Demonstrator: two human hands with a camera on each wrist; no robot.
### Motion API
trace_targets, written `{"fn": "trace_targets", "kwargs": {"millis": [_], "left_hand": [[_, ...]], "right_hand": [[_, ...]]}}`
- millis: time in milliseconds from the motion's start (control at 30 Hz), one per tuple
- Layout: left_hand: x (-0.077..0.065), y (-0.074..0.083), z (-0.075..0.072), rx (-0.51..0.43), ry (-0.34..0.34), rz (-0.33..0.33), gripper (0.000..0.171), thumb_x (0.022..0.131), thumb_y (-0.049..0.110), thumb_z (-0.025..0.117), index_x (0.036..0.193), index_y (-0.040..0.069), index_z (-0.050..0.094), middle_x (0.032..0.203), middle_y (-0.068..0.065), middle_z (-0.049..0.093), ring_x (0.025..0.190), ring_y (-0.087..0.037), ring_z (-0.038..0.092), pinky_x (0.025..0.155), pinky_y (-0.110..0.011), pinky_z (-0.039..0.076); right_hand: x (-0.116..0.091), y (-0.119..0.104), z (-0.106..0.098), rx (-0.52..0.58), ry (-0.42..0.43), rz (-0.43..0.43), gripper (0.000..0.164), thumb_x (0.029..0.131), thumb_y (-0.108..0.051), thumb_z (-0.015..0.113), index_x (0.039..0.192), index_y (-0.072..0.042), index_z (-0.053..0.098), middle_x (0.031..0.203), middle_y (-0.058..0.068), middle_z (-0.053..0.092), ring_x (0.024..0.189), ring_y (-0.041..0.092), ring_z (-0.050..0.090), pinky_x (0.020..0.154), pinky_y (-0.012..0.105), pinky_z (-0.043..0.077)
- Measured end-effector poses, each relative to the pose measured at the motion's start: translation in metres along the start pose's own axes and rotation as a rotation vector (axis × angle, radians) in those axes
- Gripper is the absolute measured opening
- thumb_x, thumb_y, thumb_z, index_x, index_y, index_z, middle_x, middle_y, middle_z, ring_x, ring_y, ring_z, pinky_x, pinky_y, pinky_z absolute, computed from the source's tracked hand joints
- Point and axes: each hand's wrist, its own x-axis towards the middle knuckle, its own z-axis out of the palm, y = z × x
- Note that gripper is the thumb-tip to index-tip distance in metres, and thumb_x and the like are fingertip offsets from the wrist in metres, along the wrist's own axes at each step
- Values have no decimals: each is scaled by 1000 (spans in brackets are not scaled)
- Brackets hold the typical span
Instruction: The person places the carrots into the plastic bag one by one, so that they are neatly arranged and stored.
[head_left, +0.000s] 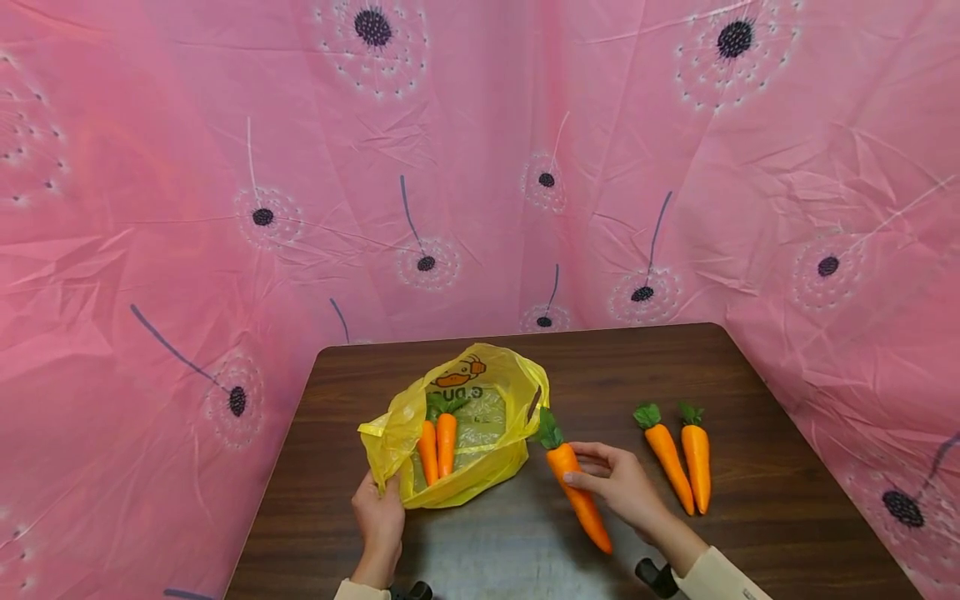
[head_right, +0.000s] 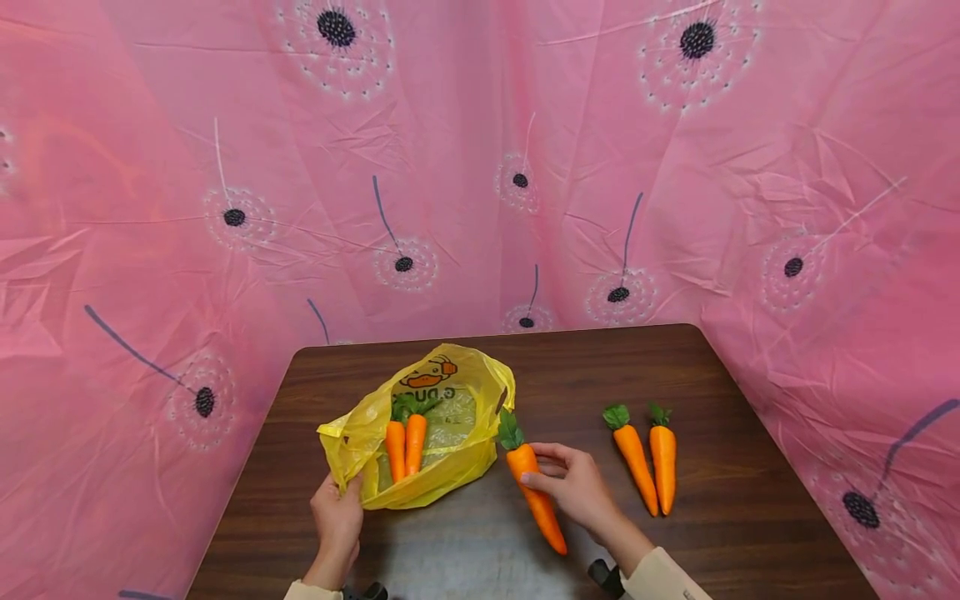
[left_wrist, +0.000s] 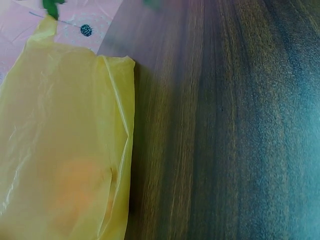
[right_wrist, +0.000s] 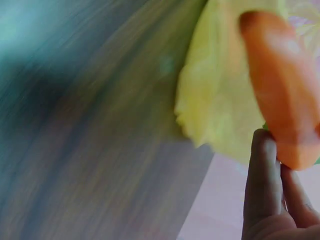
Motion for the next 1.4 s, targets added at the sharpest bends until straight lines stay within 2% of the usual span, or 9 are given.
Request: {"fn": "trace_targets", "kwargs": {"millis": [167, 300, 400, 467, 733, 900, 1033, 1233, 1400], "left_hand": [[-2, -2, 1, 0, 15, 15, 28, 97, -3, 61, 124, -8, 65, 120, -24, 68, 107, -34, 64, 78, -27, 56], [-3, -1, 2, -3, 15, 23, 28, 97, -3, 63, 125, -7, 65, 120, -24, 68, 107, -35, 65, 84, -38, 57], [-4, 2, 3, -6, 12, 19, 30, 97, -3, 63, 126, -8, 63, 122, -25, 66, 109, -37, 64, 91, -49, 54], [-3, 3, 3, -9, 12, 16, 31, 97, -4, 63, 127, -9, 63, 124, -25, 66, 110, -38, 63, 93, -52, 53], [-3, 4, 3, -14, 7, 25, 30, 97, -1, 63, 126, -7, 64, 120, -24, 68, 107, -35, 64, 89, -46, 55], [-3, 2, 3, -27, 6, 22, 29, 96, -3, 63, 125, -8, 64, 120, -24, 68, 107, -36, 65, 90, -49, 55], [-3, 1, 3, -29, 12, 25, 28, 95, -5, 62, 123, -9, 65, 119, -25, 68, 107, -36, 65, 91, -50, 54], [-3, 2, 3, -31, 5, 34, 28, 96, -5, 62, 123, -9, 65, 119, -25, 68, 106, -36, 65, 87, -43, 57], [-3, 4, 3, -27, -5, 31, 28, 97, -3, 62, 125, -8, 64, 121, -25, 67, 109, -37, 64, 92, -50, 54]], "right_hand": [[4, -16, 11, 152, -141, 13, 60, 94, -22, 74, 142, 7, 51, 133, 22, 61, 114, 30, 65, 92, 43, 56], [14, -26, 22, 228, -184, 47, 60, 96, -24, 71, 142, 8, 50, 131, 19, 63, 111, 26, 66, 94, 42, 55], [25, -34, 32, 263, -195, 48, 59, 97, -23, 70, 141, 9, 50, 129, 18, 65, 110, 26, 66, 95, 43, 54], [33, -41, 39, 273, -202, 44, 57, 97, -22, 70, 141, 9, 50, 128, 17, 65, 110, 27, 66, 96, 43, 53], [68, -58, 70, 306, -185, 90, 55, 98, -21, 70, 140, 9, 51, 126, 18, 65, 112, 31, 66, 93, 45, 55], [84, -63, 92, 305, -188, 118, 55, 98, -19, 69, 142, 8, 49, 128, 20, 64, 113, 33, 66, 90, 45, 56], [96, -63, 109, 328, -209, 138, 53, 99, -17, 68, 142, 8, 49, 129, 20, 63, 114, 34, 65, 88, 44, 56], [110, -59, 133, 347, -224, 191, 51, 97, -14, 70, 139, 9, 50, 127, 20, 63, 114, 36, 64, 87, 43, 57], [117, -54, 145, 343, -212, 210, 50, 96, -12, 71, 138, 8, 53, 122, 18, 66, 110, 34, 67, 87, 44, 57]]}}
